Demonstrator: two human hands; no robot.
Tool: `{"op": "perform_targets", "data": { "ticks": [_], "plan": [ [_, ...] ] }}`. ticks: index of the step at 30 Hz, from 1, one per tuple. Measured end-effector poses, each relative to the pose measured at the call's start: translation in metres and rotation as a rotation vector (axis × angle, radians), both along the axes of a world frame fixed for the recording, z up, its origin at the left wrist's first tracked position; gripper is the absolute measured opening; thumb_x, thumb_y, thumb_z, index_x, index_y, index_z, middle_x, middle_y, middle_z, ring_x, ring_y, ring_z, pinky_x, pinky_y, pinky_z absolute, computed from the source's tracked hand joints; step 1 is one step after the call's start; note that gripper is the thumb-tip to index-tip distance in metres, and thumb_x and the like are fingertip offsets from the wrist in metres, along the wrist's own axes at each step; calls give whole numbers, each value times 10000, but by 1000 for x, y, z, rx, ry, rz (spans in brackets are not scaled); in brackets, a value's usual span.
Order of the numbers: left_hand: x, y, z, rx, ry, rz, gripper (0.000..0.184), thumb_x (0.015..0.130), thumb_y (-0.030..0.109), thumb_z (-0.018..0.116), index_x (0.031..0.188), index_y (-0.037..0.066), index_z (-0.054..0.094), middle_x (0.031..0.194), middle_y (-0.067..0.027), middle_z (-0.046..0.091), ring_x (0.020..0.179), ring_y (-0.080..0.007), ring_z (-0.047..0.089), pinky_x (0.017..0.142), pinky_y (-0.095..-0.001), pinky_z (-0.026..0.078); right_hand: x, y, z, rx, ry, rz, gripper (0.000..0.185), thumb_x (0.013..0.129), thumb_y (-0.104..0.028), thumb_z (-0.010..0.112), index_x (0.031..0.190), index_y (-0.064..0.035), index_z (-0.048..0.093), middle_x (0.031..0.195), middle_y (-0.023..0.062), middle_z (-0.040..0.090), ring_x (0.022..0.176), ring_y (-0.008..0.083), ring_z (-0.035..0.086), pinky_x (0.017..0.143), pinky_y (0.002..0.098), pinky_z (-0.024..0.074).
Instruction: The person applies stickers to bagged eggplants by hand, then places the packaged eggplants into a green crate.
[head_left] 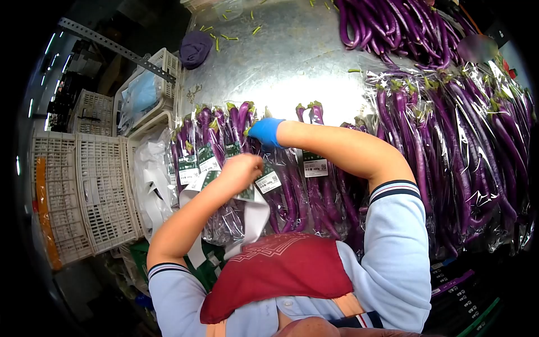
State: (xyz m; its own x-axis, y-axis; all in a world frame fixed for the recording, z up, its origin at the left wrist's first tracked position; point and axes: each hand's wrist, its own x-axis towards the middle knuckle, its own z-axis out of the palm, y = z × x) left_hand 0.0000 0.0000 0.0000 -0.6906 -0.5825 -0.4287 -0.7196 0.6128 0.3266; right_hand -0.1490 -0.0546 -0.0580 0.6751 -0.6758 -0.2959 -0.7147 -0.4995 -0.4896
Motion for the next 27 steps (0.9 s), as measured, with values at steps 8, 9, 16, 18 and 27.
{"op": "perform_targets", "data": {
  "ticks": [8, 9, 16, 18, 27],
  "plan": [
    [10, 2, -1, -135, 112, 124, 151, 736, 104, 536, 865, 53, 596, 824, -145, 575, 793, -310, 557, 694, -383, 440, -12, -7, 3, -28, -299, -397, 344, 699, -240, 599, 978, -50, 530, 925, 189, 571, 858, 338, 557, 754, 399, 446],
    [16, 6, 12, -169, 194, 185, 153, 742, 105, 534, 873, 52, 593, 829, -148, 573, 793, -311, 556, 696, -381, 440, -17, -11, -3, -98, -439, -579, 358, 695, -265, 610, 965, -43, 532, 917, 194, 571, 850, 340, 560, 749, 399, 453],
    [86, 70, 61, 285, 413, 453, 196, 771, 80, 542, 949, 7, 579, 774, -82, 605, 703, -139, 566, 652, -267, 448, -22, -41, -47, 203, -299, -816, 394, 591, -295, 687, 747, 54, 595, 731, 185, 601, 649, 223, 579, 586, 339, 459],
    [99, 88, 48, 272, 354, 428, 205, 767, 82, 551, 956, 6, 577, 768, -80, 603, 714, -138, 567, 656, -264, 448, -37, -61, -79, 211, -342, -798, 242, 581, -185, 690, 657, 24, 595, 606, 100, 581, 529, 134, 522, 463, 274, 415],
    [91, 95, 1, 30, 521, 255, 271, 746, 133, 555, 1004, 53, 573, 846, -142, 590, 754, -260, 573, 679, -343, 449, -44, 46, 81, 195, -853, -895, 176, 670, -53, 590, 837, -42, 533, 737, 22, 537, 592, 102, 485, 541, 227, 411]
  ]
}}
